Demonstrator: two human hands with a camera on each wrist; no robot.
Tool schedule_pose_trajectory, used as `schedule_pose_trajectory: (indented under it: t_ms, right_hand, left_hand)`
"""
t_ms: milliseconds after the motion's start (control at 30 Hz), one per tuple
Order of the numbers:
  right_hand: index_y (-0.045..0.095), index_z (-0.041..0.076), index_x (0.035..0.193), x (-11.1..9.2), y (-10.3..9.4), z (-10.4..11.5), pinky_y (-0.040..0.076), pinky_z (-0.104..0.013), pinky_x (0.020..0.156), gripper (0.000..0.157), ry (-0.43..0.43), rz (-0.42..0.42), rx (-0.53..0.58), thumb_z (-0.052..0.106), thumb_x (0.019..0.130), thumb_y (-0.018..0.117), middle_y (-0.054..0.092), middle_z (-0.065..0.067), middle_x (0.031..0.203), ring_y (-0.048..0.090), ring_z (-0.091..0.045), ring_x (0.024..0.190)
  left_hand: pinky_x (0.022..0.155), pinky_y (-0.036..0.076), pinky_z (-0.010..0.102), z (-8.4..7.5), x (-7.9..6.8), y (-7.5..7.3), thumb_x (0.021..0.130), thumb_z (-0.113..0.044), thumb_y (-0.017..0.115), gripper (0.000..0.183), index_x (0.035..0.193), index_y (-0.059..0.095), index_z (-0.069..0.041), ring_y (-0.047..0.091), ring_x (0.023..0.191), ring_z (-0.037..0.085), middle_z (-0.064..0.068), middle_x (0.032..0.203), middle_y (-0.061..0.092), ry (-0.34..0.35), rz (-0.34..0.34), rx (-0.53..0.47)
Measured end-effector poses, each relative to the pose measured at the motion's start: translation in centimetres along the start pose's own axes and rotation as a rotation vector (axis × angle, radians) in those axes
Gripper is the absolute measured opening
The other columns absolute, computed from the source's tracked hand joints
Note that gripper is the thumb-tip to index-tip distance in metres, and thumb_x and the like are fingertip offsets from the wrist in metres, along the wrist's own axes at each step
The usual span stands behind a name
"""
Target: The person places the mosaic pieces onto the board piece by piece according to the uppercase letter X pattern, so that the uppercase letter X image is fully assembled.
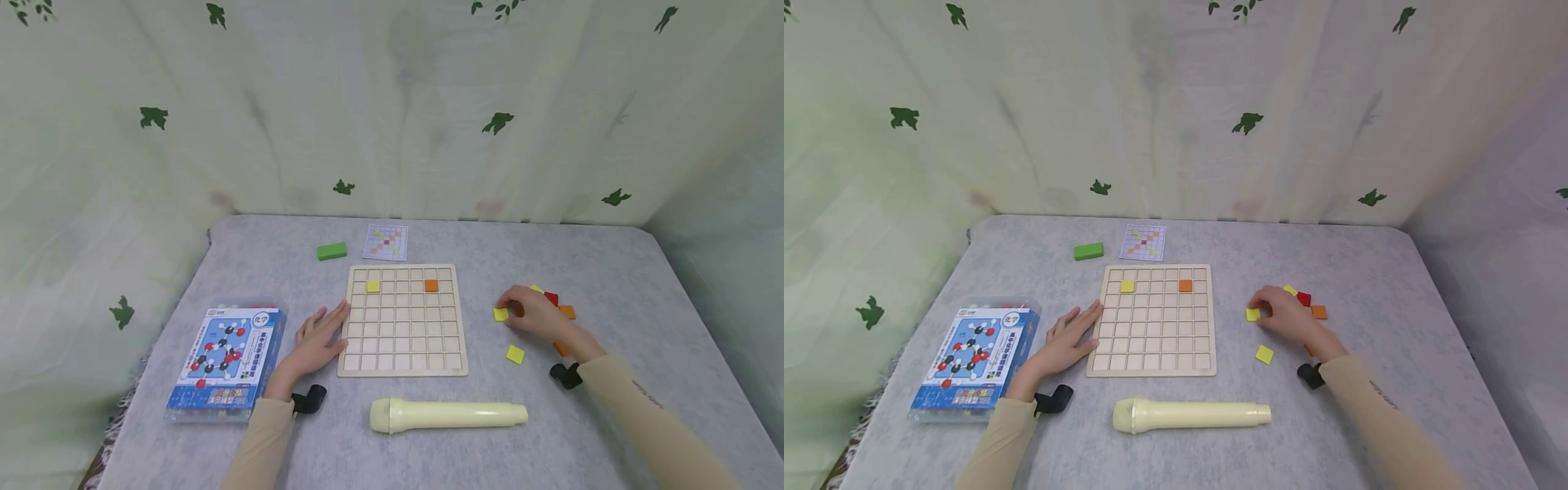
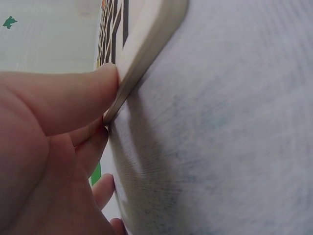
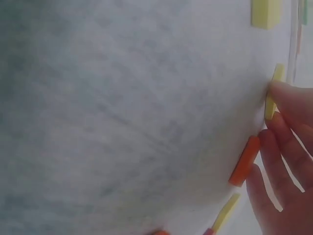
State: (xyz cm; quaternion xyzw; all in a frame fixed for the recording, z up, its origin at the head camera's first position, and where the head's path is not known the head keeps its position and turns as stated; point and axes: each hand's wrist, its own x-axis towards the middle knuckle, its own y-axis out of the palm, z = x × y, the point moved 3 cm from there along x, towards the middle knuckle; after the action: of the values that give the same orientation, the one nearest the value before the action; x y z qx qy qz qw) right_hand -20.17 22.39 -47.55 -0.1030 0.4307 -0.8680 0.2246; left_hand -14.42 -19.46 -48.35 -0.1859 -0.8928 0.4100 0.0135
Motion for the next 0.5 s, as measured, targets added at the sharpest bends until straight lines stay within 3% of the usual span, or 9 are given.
schedule_pose_trajectory:
  t_ms: [233, 500]
  right_hand:
    - [0.066, 0.006, 0.103, 2.4, 0.5, 1.9, 0.048, -0.039, 0.082, 0.022, 0.015, 0.025, 0.022, 0.005, 0.082, 0.073, 0.062, -0.001, 0.098, 0.055, -0.021, 0.091]
    - [0.067, 0.005, 0.103, 7.5, 2.6, 6.8, 0.049, -0.035, 0.081, 0.02, -0.096, 0.071, 0.054, 0.005, 0.083, 0.072, 0.061, -0.002, 0.097, 0.057, -0.019, 0.091]
  left_hand:
    - [0.101, -0.001, 0.065, 0.0, -0.1, 0.0, 0.096, -0.012, 0.054, 0.064, 0.152, 0.022, -0.004, 0.001, 0.14, 0.042, 0.013, 0.158, 0.016, 0.015, -0.012, -0.002]
    - [0.101, 0.001, 0.064, 0.2, -0.1, 0.1, 0.097, -0.014, 0.053, 0.064, 0.152, 0.022, -0.005, 0.001, 0.141, 0.041, 0.011, 0.158, 0.016, 0.01, -0.014, 0.005]
